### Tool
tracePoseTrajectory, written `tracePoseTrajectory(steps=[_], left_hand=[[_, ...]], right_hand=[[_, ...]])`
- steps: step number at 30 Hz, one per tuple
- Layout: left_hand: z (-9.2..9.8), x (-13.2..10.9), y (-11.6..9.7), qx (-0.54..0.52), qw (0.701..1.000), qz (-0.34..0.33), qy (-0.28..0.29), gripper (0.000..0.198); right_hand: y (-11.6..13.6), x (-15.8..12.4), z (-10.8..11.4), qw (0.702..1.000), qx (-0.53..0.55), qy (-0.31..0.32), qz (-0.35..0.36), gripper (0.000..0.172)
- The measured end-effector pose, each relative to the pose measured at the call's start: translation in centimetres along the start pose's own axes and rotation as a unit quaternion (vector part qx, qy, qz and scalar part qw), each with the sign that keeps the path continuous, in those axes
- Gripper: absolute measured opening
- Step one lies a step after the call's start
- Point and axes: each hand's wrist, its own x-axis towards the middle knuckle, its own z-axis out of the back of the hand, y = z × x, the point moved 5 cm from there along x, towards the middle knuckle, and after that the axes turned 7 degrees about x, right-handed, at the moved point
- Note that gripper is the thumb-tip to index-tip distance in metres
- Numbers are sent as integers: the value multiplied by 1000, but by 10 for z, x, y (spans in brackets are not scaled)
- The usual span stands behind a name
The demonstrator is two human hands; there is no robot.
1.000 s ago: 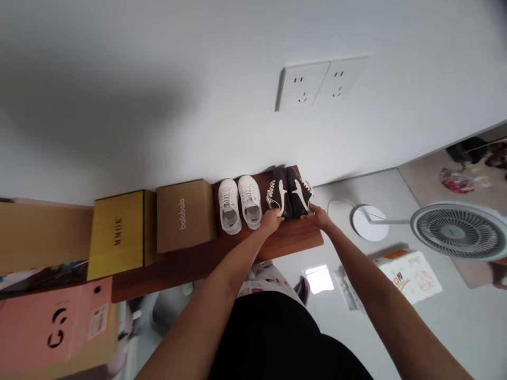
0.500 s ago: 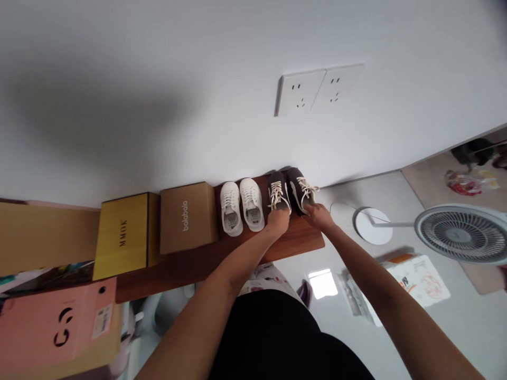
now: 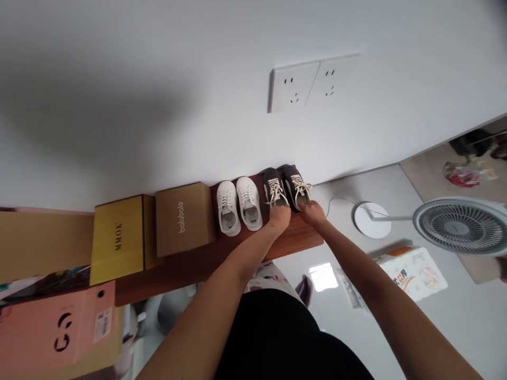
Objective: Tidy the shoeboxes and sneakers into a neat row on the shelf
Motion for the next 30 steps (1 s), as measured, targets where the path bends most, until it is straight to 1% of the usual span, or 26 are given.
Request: tracePoseTrajectory(steps=[7, 11, 14, 16, 18, 20, 22, 23, 25, 26, 28, 30], left_hand=[[-10, 5, 1, -8, 1000, 4, 9, 38], [-11, 7, -1, -15, 1000, 4, 10, 39], [-9, 5, -2, -15, 1000, -3, 6, 38], [-6, 2, -2, -15, 1000, -9, 4, 33], [0, -4, -1, -22, 1000, -13, -5, 31], [9, -16, 5, -44, 999, -15, -29, 34], [19, -33, 19, -87, 994, -11, -63, 35], [23, -45, 30, -118, 990, -6, -81, 35], [27, -75, 57, -194, 975, 5, -110, 33], [26, -93, 73, -236, 964, 9, -120, 31], [13, -134, 109, -322, 938, 27, -127, 25], [-14, -177, 146, -410, 902, 66, -116, 25]], right_hand=[[4, 2, -3, 1000, 2, 6, -1, 22], [6, 5, -5, 1000, -3, 17, -15, 23], [9, 7, -5, 1000, -8, 21, -21, 23], [13, 6, -3, 1000, -5, 11, -26, 25], [17, 2, 2, 999, 1, -5, -34, 29], [23, -6, 10, 998, 6, -29, -47, 31], [31, -15, 20, 996, 22, -66, -61, 32], [37, -20, 25, 993, 40, -89, -67, 32], [55, -29, 32, 984, 99, -135, -67, 31], [67, -33, 33, 976, 140, -152, -62, 31], [96, -40, 27, 954, 246, -162, -55, 30], [133, -48, 7, 915, 376, -134, -62, 29]])
